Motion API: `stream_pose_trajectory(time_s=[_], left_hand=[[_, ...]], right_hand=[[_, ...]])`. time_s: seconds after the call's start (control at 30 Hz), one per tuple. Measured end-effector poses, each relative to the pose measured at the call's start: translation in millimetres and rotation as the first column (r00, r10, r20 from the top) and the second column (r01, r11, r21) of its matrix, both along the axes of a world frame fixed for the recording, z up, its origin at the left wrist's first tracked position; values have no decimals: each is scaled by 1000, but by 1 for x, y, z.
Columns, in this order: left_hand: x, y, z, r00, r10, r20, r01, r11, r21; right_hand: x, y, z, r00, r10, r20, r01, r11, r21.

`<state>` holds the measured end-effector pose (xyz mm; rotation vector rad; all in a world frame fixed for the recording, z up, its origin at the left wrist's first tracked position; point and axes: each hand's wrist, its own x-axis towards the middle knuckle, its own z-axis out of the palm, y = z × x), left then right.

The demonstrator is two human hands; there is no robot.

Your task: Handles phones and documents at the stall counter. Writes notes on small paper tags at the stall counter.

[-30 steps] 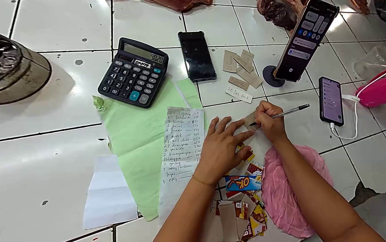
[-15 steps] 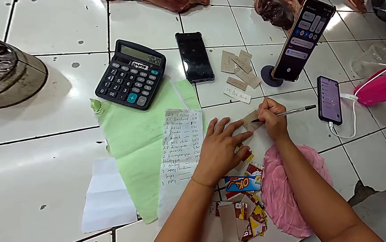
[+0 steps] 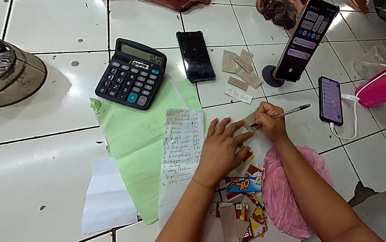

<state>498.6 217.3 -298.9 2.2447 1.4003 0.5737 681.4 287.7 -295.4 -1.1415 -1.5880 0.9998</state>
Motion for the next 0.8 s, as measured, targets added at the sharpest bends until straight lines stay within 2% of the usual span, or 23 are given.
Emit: stream_pose_trajectory(time_s=[0.2,0.33,0.5,0.7,0.8], left_hand=[[0,0,1,1000,1,-3,-1,1000,1],[0,0,1,1000,4,-6,-4,1000,2],[0,0,0,1000,6,-2,-6,1000,20],[0,-1,-1,1000,8,7,-8,1000,23],[0,-1,0,1000,11,4,-12,1000,19]], right_hand=[[1,0,1,1000,9,-9,-9,1000,-20],[-2,1,1,999,-42,33,42,999,1],[7,5,3,995,-62,-78,63,998,9],[14,7,0,998,0,-55,0,1000,-3],[12,6,-1,1000,-25,11,25,1000,-13]])
